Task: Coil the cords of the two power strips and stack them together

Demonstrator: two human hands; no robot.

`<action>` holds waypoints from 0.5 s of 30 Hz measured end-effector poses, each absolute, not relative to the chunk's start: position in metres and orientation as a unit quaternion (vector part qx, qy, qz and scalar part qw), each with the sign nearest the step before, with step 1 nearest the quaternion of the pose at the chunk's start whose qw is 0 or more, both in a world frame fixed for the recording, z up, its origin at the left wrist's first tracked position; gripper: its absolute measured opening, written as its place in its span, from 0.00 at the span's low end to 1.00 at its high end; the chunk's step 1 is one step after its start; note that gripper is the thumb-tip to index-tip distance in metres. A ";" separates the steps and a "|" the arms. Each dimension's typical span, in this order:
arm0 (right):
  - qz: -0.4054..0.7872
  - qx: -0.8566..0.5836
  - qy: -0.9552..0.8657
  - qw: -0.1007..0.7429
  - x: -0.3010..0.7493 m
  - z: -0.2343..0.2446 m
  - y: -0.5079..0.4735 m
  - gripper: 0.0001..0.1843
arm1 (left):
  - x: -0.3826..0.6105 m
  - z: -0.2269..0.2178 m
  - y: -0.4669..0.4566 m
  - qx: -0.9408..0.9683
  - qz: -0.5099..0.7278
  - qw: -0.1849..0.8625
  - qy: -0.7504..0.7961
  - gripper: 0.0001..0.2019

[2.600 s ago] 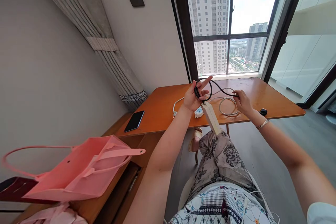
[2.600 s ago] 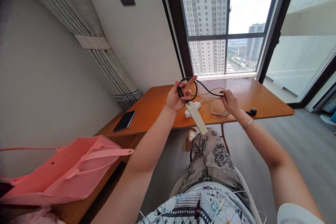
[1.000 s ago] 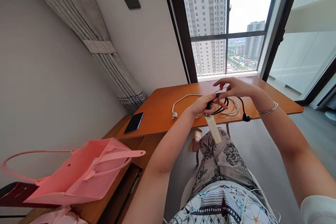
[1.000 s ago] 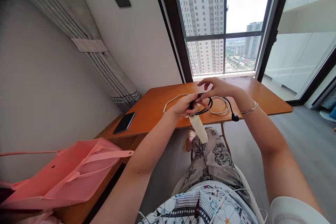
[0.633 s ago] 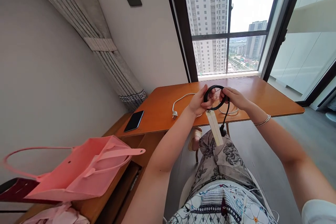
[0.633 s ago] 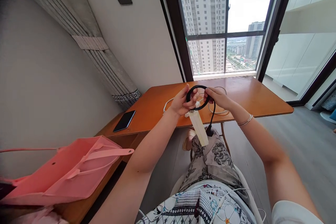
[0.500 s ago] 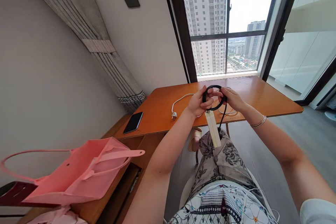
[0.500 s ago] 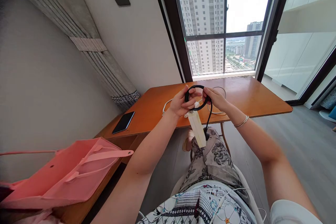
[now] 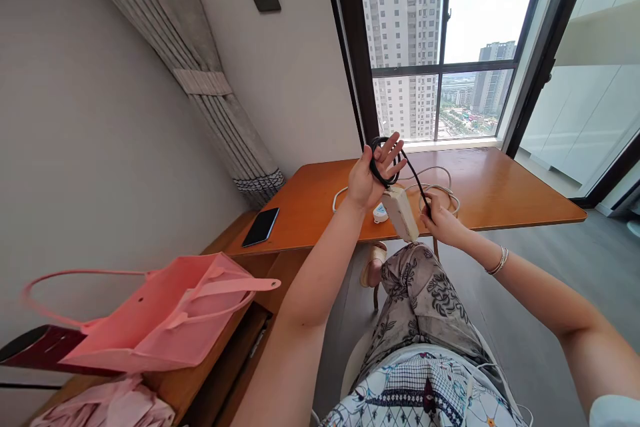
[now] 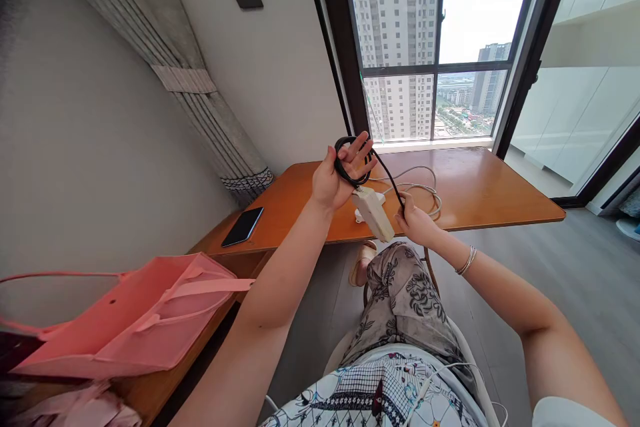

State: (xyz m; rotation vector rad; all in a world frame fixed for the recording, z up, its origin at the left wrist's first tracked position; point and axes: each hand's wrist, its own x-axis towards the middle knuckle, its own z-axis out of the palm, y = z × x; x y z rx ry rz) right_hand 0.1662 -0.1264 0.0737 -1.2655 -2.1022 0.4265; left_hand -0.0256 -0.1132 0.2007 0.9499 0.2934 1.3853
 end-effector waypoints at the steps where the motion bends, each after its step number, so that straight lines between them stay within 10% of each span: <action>1: 0.098 -0.504 -0.809 0.285 0.167 0.079 -0.131 0.31 | -0.025 0.198 -0.112 0.423 0.617 0.650 0.131 0.17; 7: -0.147 -0.498 -0.851 0.083 0.168 0.133 -0.158 0.28 | -0.021 0.184 -0.100 0.450 0.611 0.637 0.138 0.12; 15: -0.281 -0.283 -0.901 0.169 0.160 0.211 -0.173 0.20 | -0.007 0.169 -0.103 0.556 0.506 0.631 0.193 0.10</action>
